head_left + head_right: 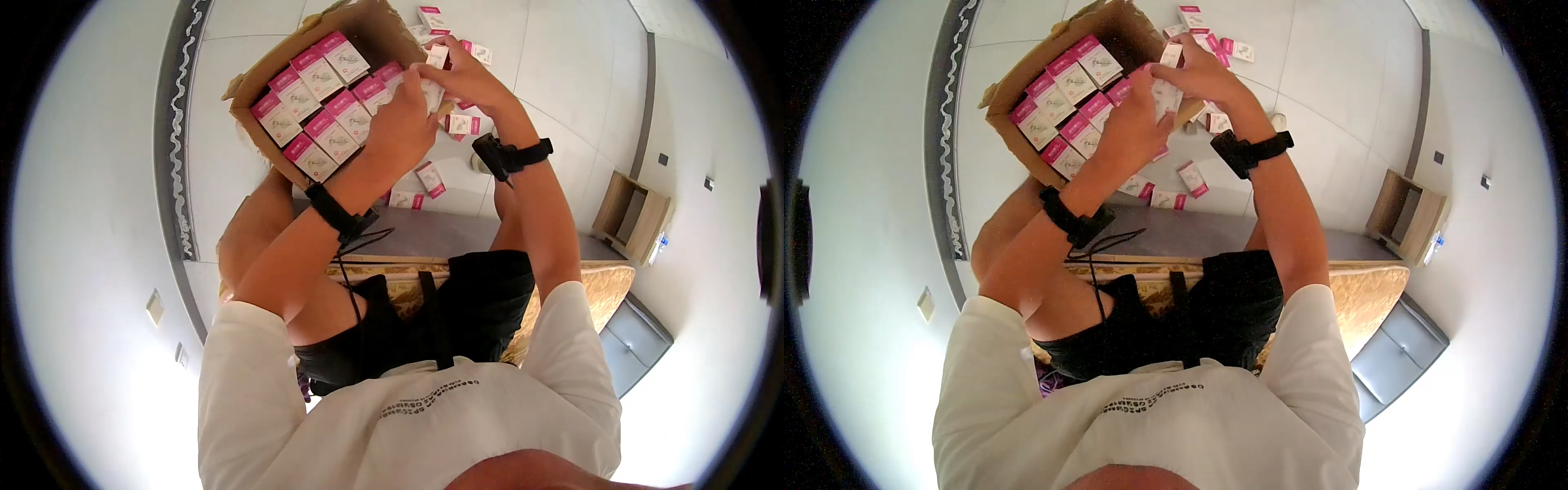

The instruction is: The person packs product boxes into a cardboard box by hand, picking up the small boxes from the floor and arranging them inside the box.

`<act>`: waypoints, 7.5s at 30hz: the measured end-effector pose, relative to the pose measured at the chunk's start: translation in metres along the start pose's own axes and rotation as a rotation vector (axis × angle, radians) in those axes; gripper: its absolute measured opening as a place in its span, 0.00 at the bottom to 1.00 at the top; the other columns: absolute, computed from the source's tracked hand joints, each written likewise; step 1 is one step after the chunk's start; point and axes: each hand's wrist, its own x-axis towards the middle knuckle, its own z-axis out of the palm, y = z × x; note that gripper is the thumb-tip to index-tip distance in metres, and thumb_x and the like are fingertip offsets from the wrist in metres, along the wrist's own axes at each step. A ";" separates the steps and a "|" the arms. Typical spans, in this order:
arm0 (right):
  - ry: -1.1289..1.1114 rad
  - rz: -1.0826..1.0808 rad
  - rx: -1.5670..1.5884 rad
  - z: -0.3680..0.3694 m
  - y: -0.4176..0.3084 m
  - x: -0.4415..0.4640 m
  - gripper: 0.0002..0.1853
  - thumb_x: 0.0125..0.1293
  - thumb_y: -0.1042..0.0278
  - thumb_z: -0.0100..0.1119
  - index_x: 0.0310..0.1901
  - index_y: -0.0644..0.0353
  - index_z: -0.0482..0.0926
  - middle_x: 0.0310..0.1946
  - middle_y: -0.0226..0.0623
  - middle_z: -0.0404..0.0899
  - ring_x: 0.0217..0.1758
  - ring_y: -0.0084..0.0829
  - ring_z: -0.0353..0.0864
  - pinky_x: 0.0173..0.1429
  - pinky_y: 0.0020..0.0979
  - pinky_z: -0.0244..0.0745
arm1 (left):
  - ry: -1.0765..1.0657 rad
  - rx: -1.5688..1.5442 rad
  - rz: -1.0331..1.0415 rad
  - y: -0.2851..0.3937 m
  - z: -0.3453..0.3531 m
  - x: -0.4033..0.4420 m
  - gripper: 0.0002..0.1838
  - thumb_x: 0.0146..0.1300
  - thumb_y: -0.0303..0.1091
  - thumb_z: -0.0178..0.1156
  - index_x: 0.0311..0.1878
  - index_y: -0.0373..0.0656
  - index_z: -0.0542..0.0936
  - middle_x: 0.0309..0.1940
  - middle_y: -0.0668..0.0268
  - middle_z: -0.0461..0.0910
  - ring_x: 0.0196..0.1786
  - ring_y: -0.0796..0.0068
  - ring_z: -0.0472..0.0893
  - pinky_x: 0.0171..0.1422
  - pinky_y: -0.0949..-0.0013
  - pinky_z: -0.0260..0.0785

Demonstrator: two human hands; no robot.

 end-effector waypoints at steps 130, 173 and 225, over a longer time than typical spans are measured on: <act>0.274 1.101 0.742 0.119 0.447 0.040 0.51 0.53 0.35 0.66 0.64 0.73 0.61 0.55 0.55 0.75 0.51 0.50 0.82 0.52 0.48 0.81 | -0.679 0.422 -0.271 -0.099 0.086 -0.019 0.24 0.57 0.19 0.54 0.59 0.27 0.72 0.41 0.37 0.79 0.45 0.40 0.82 0.49 0.54 0.75; -0.034 1.405 1.558 0.227 0.445 -0.135 0.23 0.59 0.48 0.65 0.51 0.53 0.76 0.46 0.35 0.78 0.51 0.36 0.79 0.56 0.41 0.79 | -0.799 0.607 -0.303 -0.095 0.114 -0.050 0.34 0.53 0.22 0.55 0.67 0.31 0.64 0.50 0.41 0.76 0.48 0.41 0.79 0.52 0.52 0.74; 1.064 1.436 1.333 0.167 0.469 0.056 0.55 0.44 0.55 0.75 0.67 0.62 0.46 0.64 0.52 0.61 0.67 0.47 0.66 0.68 0.43 0.67 | -0.789 0.528 -0.344 -0.084 0.107 -0.035 0.37 0.54 0.17 0.53 0.71 0.37 0.61 0.55 0.41 0.74 0.49 0.42 0.80 0.51 0.55 0.77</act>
